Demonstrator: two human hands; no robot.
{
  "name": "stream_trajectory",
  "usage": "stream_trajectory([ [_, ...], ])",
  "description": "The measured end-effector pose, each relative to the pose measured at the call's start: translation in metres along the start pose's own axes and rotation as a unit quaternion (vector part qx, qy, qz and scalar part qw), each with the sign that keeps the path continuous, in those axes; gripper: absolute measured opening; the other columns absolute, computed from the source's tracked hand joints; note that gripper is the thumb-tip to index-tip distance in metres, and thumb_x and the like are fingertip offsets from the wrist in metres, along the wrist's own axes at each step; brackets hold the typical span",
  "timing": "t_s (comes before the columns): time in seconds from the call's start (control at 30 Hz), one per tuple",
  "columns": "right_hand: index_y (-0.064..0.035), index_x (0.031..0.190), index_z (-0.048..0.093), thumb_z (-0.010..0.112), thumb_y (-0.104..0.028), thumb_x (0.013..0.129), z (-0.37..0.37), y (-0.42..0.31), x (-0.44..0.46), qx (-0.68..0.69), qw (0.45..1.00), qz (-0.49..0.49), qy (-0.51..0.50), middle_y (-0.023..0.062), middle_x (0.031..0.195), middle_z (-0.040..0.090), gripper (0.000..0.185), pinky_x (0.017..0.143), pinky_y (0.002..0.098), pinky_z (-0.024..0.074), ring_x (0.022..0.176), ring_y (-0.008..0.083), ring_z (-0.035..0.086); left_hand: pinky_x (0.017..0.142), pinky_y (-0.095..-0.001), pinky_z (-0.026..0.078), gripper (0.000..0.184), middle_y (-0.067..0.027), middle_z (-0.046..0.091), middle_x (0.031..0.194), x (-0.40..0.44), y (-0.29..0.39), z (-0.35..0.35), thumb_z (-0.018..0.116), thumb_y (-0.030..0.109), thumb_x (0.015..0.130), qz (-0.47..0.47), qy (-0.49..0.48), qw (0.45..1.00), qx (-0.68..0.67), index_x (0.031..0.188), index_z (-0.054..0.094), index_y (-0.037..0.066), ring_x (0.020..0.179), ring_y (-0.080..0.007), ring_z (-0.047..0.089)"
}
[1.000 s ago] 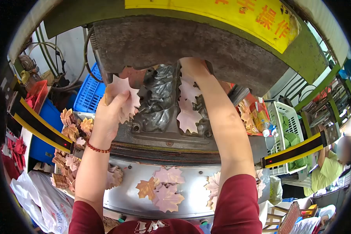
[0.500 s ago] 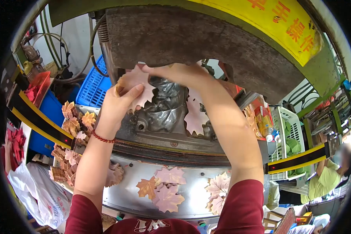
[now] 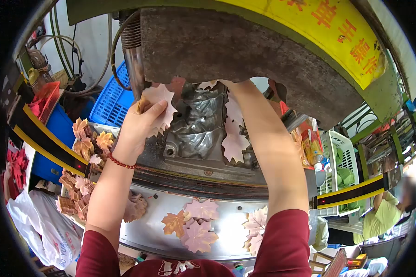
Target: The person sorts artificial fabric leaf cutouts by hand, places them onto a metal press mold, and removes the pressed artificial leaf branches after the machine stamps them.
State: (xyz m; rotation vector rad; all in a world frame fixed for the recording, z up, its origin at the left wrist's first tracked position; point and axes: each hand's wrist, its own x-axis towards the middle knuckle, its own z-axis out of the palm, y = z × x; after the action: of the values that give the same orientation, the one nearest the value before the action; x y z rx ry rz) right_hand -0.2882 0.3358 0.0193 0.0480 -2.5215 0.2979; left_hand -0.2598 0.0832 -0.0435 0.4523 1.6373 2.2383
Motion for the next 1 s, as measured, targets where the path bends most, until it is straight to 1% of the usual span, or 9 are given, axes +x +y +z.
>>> stream_trajectory([
  [0.1, -0.0059, 0.093, 0.068, 0.077, -0.036, 0.073, -0.025, -0.053, -0.020, 0.185, 0.967, 0.077, -0.158, 0.0040, 0.088, 0.067, 0.038, 0.075, 0.0309, 0.0477, 0.084, 0.0154, 0.061, 0.060, -0.0240, 0.048, 0.021, -0.0050, 0.065, 0.084, 0.004, 0.000, 0.008, 0.063, 0.019, 0.090, 0.013, 0.000, 1.000, 0.028, 0.102, 0.058, 0.002, 0.067, -0.0120, 0.062],
  [0.2, -0.0054, 0.096, 0.068, 0.078, -0.035, 0.073, -0.019, -0.069, -0.030, 0.187, 0.963, 0.059, -0.186, 0.0046, 0.091, 0.067, 0.039, 0.075, 0.0302, 0.0475, 0.086, 0.0156, 0.061, 0.062, -0.0243, 0.048, 0.024, -0.0052, 0.064, 0.084, 0.004, -0.003, 0.013, 0.064, 0.021, 0.089, 0.037, -0.001, 0.999, 0.018, 0.102, 0.057, 0.002, 0.070, -0.0122, 0.062],
  [0.33, -0.0071, 0.110, 0.064, 0.077, -0.040, 0.070, -0.038, -0.051, -0.038, 0.173, 0.958, 0.162, -0.162, 0.0062, 0.110, 0.064, 0.053, 0.086, 0.0309, 0.0455, 0.100, 0.0174, 0.059, 0.066, -0.0272, 0.050, 0.021, -0.0056, 0.063, 0.085, -0.005, -0.001, -0.005, 0.061, 0.019, 0.091, 0.010, -0.005, 0.999, -0.042, 0.103, 0.057, 0.002, 0.075, -0.0141, 0.062],
  [0.43, -0.0080, 0.109, 0.065, 0.076, -0.041, 0.071, -0.012, -0.023, -0.045, -0.184, 0.971, 0.069, -0.135, 0.0063, 0.112, 0.064, 0.052, 0.090, 0.0297, 0.0432, 0.103, 0.0177, 0.058, 0.067, -0.0285, 0.050, 0.017, -0.0048, 0.064, 0.083, -0.012, -0.002, -0.006, 0.058, 0.016, 0.092, 0.014, 0.007, 0.999, -0.051, 0.103, 0.057, 0.003, 0.074, -0.0152, 0.062],
  [0.53, -0.0074, 0.104, 0.066, 0.075, -0.041, 0.070, -0.055, -0.065, -0.049, 0.167, 0.951, 0.207, -0.157, 0.0060, 0.109, 0.064, 0.049, 0.089, 0.0284, 0.0423, 0.102, 0.0176, 0.058, 0.066, -0.0254, 0.049, 0.017, -0.0043, 0.064, 0.084, -0.019, -0.002, -0.004, 0.059, 0.014, 0.092, 0.049, -0.030, 0.998, 0.002, 0.104, 0.059, 0.001, 0.074, -0.0117, 0.061],
  [0.67, -0.0052, 0.090, 0.065, 0.071, -0.039, 0.075, -0.060, -0.098, -0.061, 0.238, 0.937, 0.038, -0.252, 0.0063, 0.093, 0.064, 0.037, 0.081, 0.0298, 0.0437, 0.091, 0.0176, 0.059, 0.064, -0.0237, 0.049, 0.020, -0.0043, 0.064, 0.086, -0.033, 0.013, 0.016, 0.059, 0.011, 0.091, 0.104, -0.053, 0.987, 0.110, 0.106, 0.060, -0.002, 0.073, -0.0070, 0.059],
  [0.83, -0.0048, 0.078, 0.064, 0.066, -0.036, 0.079, -0.064, -0.081, -0.067, 0.095, 0.960, 0.034, -0.262, 0.0083, 0.083, 0.062, 0.031, 0.076, 0.0315, 0.0428, 0.080, 0.0193, 0.057, 0.062, -0.0240, 0.048, 0.017, -0.0049, 0.065, 0.084, -0.054, 0.018, -0.002, 0.063, 0.015, 0.089, 0.050, 0.000, 0.989, 0.141, 0.097, 0.061, 0.001, 0.077, -0.0104, 0.063],
  [0.9, -0.0074, 0.084, 0.066, 0.067, -0.037, 0.077, -0.066, -0.072, -0.075, -0.103, 0.952, -0.001, -0.288, 0.0106, 0.086, 0.063, 0.030, 0.083, 0.0313, 0.0431, 0.086, 0.0196, 0.059, 0.067, -0.0290, 0.051, 0.023, -0.0078, 0.064, 0.087, -0.058, 0.008, -0.015, 0.065, 0.022, 0.089, 0.022, 0.026, 0.998, 0.055, 0.098, 0.058, 0.002, 0.083, -0.0184, 0.066],
  [1.0, -0.0067, 0.092, 0.066, 0.066, -0.029, 0.080, -0.059, -0.061, -0.088, -0.044, 0.998, -0.041, -0.024, 0.0100, 0.093, 0.065, 0.025, 0.091, 0.0336, 0.0425, 0.094, 0.0195, 0.060, 0.070, -0.0336, 0.052, 0.028, -0.0063, 0.060, 0.089, -0.064, -0.002, -0.023, 0.065, 0.026, 0.089, 0.010, 0.005, 0.994, -0.113, 0.101, 0.055, 0.004, 0.084, -0.0213, 0.064],
])
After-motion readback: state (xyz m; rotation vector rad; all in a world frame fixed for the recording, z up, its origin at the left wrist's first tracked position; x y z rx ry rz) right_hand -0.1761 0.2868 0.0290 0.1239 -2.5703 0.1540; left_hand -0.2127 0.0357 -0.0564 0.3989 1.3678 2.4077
